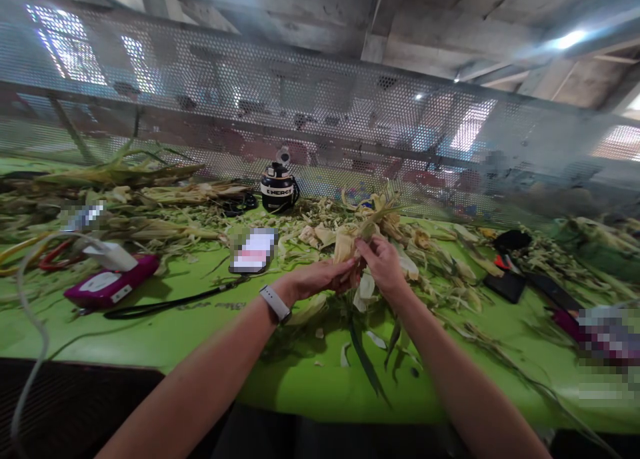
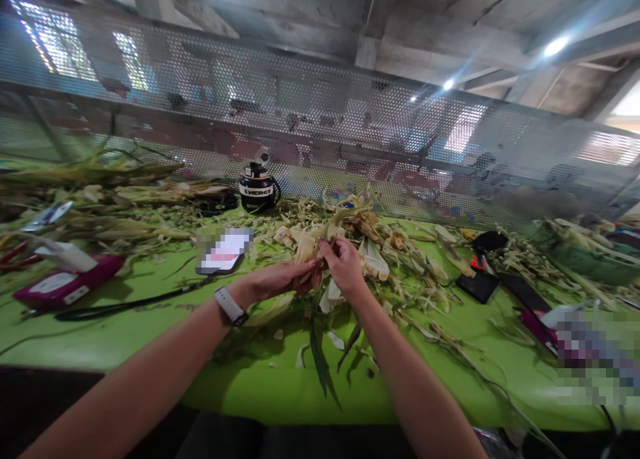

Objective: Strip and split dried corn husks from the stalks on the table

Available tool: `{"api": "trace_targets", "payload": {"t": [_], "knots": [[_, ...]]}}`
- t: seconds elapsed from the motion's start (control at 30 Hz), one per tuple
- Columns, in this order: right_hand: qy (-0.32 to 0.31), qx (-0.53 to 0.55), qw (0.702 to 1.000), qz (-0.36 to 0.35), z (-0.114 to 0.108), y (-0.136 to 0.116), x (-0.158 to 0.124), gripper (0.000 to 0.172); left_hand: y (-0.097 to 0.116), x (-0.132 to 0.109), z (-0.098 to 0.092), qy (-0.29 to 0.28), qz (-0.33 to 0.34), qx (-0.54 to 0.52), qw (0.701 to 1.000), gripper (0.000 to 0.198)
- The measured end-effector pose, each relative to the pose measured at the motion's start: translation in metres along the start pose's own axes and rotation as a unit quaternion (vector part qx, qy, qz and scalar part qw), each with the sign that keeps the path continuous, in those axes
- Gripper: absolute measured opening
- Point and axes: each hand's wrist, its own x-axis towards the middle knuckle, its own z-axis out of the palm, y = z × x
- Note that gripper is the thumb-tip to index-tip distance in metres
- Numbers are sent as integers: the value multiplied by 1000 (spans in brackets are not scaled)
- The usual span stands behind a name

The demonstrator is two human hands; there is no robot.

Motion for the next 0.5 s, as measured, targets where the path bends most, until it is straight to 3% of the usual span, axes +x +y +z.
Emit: {"api": "trace_targets", "payload": {"t": [0.13, 0.3, 0.5], "knots": [[-26, -8, 1000, -12, -2, 4, 1, 27, 4, -4, 2, -38, -18, -71, 997, 43], [-49, -72, 996, -16, -6, 9, 2, 26, 9, -10, 0, -99, -40, -46, 993, 45], [-37, -35, 998, -23, -2, 7, 0, 23, 7, -9, -1, -74, -42, -11, 996, 39]]}}
